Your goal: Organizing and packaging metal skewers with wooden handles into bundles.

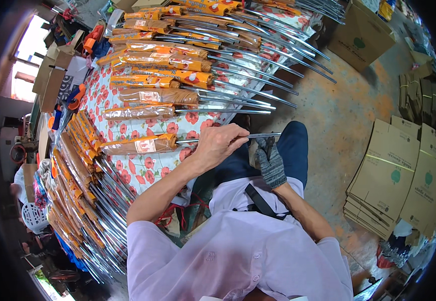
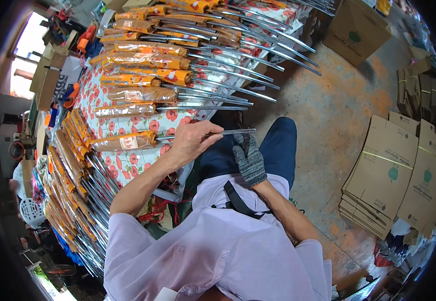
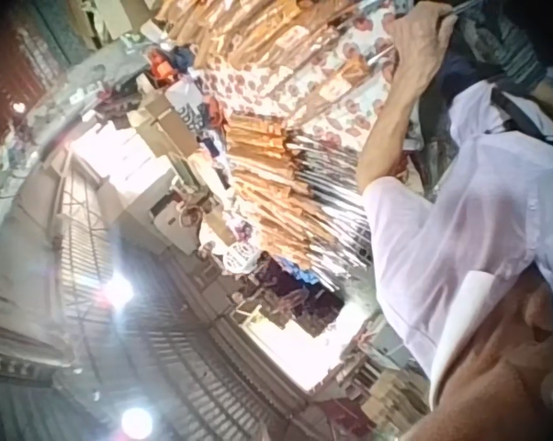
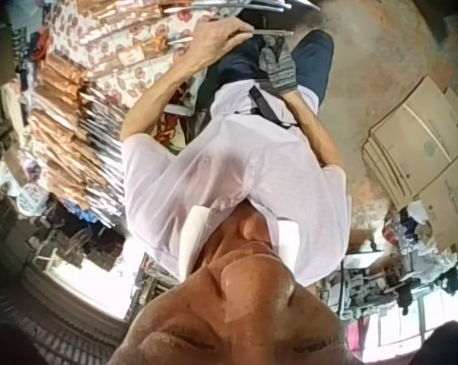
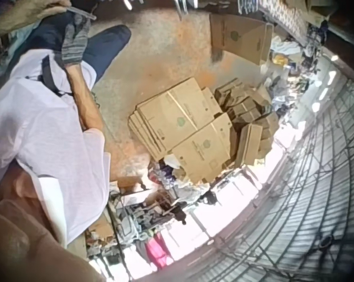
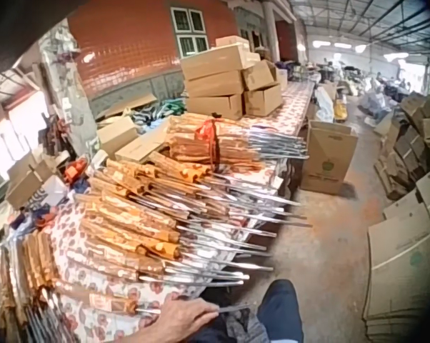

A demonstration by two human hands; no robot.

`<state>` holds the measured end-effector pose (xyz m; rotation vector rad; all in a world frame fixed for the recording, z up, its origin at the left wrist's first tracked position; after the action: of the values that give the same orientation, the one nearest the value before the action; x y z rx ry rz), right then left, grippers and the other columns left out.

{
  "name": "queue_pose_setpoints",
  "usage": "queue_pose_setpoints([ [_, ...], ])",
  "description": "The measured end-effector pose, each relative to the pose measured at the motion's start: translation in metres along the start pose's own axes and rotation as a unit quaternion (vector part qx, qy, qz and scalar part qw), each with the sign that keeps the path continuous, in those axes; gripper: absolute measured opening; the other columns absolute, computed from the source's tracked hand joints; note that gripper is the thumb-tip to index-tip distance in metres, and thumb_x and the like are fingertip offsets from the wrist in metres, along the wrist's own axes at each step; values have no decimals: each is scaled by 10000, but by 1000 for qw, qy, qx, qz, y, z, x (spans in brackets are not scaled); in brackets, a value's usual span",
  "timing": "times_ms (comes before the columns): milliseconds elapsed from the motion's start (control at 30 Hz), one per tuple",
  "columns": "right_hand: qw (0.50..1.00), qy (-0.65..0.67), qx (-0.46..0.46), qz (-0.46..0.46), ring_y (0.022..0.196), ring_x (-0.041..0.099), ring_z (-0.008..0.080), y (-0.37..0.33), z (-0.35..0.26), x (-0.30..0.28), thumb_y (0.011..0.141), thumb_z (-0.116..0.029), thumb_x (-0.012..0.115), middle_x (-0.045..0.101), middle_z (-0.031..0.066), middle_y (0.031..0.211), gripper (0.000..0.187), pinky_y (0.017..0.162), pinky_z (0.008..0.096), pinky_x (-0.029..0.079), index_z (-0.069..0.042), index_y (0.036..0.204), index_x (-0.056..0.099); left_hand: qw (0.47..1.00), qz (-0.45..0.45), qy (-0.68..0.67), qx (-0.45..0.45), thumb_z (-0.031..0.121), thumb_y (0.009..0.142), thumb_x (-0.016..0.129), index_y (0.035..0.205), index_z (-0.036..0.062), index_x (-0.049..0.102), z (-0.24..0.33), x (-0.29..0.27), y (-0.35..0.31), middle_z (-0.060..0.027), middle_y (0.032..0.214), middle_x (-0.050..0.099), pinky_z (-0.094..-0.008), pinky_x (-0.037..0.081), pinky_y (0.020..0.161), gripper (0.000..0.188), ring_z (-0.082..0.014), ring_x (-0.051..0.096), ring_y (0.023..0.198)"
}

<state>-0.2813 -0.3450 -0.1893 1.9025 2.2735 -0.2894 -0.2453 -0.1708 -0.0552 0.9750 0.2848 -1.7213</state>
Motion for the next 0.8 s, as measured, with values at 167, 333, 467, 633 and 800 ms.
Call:
queue_pose_setpoints([
  [167,1000,-18,-12,9,1111,641,347,-1,-2,-2,986,-180,626,658,190,1235,351,953,385,492,-10,1292,603,1000,8,19,13,104,847,779,963,48,723,2,-1,-1,-71,848,714,-331,519,586,140,-232,676,674],
  [333,1000,-18,-13,12,1140,632,357,-2,0,-1,985,-186,627,641,192,1271,371,969,389,489,-17,1313,597,999,21,19,25,66,815,793,937,48,707,3,-1,-3,-68,824,701,-330,515,577,150,-230,675,671],
  [467,1000,6,11,10,1188,607,371,-3,-2,-2,985,-190,624,613,198,1324,389,1002,395,475,-26,1336,590,998,35,24,47,27,790,797,925,49,687,7,-2,-3,-69,814,694,-331,516,576,175,-234,676,674],
  [633,1000,-25,-6,-5,1269,559,377,-2,-5,-1,987,-190,620,571,202,1393,420,1053,394,445,-33,1374,573,994,56,40,79,-3,769,799,918,52,663,9,-3,-5,-73,804,685,-333,520,583,210,-244,680,683],
  [800,998,-50,-39,0,1310,531,370,0,-1,1,990,-186,614,553,201,1420,432,1073,388,428,-36,1393,562,994,66,46,80,-5,774,799,919,52,661,9,-3,-5,-76,800,682,-335,523,589,208,-246,682,690],
])
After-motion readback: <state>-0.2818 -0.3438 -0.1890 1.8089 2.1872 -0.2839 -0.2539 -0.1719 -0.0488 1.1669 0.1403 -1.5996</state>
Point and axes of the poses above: each hand's wrist, its own y-axis towards the middle knuckle, its own x-axis out of the palm, z = x × y, the point moved 6 cm from there along y, towards the middle knuckle
